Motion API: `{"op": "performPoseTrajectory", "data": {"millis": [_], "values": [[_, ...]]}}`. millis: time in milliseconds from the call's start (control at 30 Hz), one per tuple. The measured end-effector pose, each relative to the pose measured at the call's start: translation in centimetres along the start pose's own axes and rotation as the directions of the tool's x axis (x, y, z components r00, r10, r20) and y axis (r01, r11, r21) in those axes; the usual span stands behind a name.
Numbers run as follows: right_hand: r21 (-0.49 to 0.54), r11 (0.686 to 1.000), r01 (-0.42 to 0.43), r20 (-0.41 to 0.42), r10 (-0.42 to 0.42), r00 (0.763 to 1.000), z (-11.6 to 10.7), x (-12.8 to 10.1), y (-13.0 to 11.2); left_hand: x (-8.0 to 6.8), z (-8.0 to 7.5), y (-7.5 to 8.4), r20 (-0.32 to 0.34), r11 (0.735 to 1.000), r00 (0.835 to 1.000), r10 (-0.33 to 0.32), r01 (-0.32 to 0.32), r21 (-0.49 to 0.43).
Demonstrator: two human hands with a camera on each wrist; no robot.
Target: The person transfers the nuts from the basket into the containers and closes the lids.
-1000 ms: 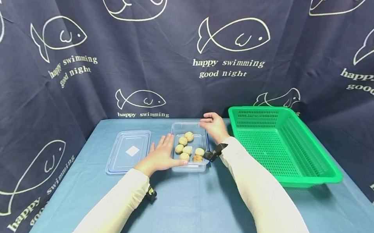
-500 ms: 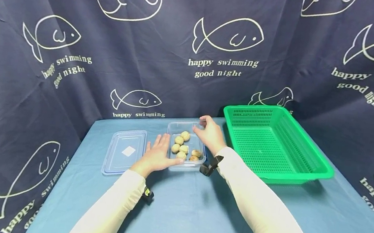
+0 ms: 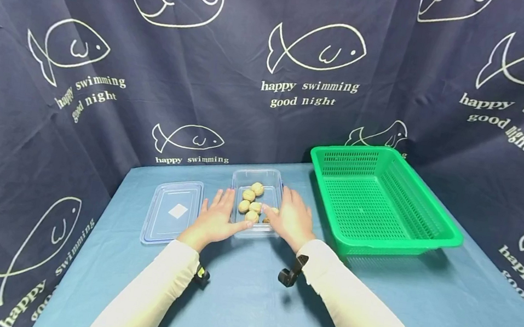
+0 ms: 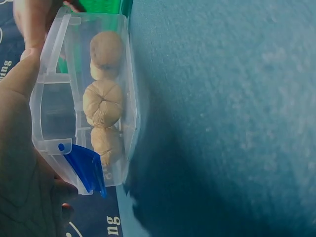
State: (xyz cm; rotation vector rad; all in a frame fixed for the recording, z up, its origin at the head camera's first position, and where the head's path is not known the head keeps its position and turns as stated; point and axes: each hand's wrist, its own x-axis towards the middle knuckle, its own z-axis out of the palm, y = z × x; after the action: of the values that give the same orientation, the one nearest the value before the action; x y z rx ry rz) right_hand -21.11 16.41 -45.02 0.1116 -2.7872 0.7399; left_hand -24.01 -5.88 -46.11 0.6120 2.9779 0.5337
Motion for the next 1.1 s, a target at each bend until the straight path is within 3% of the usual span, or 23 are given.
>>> {"op": "performPoseTrajectory", "data": {"millis": [300,567,767,1100], "values": [[-0.038,0.999,-0.008,0.137,0.013,0.991,1.0,-0.9,2.0,0.0,0.0,0.0,0.004,0.999,1.000,-0.005,0.005,0.035],[-0.076,0.996,0.042,0.129,-0.032,0.991,1.1,-0.7,2.6,-0.1,-0.2,0.0,0.019,0.999,1.000,0.002,-0.002,0.041],[-0.094,0.991,0.092,0.126,-0.080,0.989,1.8,-0.2,2.4,-0.2,-0.5,-0.7,0.003,0.999,1.000,-0.005,0.005,0.048],[-0.114,0.988,0.100,0.137,-0.084,0.987,1.9,0.2,2.3,0.1,-0.5,-1.1,0.010,0.999,1.000,-0.005,0.005,0.049]]}}
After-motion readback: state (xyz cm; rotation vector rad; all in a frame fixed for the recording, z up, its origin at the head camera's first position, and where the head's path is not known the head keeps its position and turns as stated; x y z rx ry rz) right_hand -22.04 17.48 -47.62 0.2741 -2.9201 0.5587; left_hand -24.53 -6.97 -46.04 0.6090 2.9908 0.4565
